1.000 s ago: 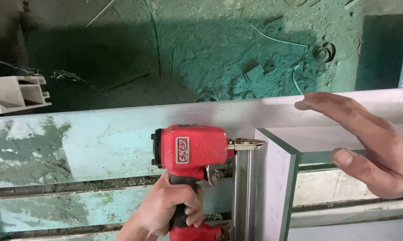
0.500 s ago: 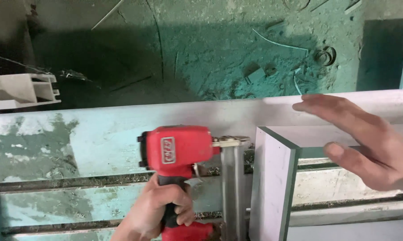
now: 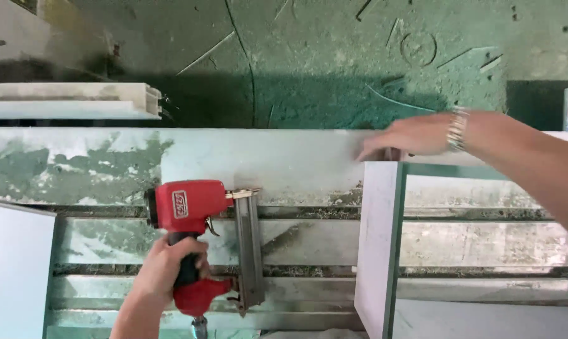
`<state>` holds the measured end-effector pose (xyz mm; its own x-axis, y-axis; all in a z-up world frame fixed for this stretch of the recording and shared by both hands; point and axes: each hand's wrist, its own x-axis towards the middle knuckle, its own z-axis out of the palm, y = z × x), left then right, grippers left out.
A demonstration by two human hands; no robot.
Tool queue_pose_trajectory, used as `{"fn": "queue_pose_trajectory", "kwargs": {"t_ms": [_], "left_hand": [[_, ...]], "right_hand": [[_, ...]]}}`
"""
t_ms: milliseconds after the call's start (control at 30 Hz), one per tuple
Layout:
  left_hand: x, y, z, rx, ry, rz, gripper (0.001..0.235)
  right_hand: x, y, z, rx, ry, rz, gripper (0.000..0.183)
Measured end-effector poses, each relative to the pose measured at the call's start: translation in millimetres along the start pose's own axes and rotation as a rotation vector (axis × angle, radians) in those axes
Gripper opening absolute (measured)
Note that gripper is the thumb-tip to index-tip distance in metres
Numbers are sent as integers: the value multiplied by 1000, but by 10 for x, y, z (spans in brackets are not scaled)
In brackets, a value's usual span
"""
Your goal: Assembling a wooden drawer frame by aligning panels and fastening them with a pneumatic nail gun.
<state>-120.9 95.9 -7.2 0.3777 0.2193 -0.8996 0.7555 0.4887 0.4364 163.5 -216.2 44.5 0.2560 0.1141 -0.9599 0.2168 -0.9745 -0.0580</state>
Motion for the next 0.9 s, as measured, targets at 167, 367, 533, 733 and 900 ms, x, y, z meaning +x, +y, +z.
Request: {"fn": "queue_pose_trajectory", "kwargs": {"t_ms": [167,367,533,733,900], "left_hand": [[-535,200,167,720,413,-70,66],[-1008,-107,2,566,639,227,65],[-1042,-512,57,426,527,558,57],[-1303,-717,842,629,-31,600,54],[-1532,-923,1526,742,-372,418,78]], "right_hand": [[-28,-377,-12,-323,-57,-34,62],[-349,-508,17,-388,15,-49,65],[-841,-390,86,-309,259,-68,66],[-1571,466,687,159,643,-130,68],[-1708,1924,1887,420,946,-123,38]]}}
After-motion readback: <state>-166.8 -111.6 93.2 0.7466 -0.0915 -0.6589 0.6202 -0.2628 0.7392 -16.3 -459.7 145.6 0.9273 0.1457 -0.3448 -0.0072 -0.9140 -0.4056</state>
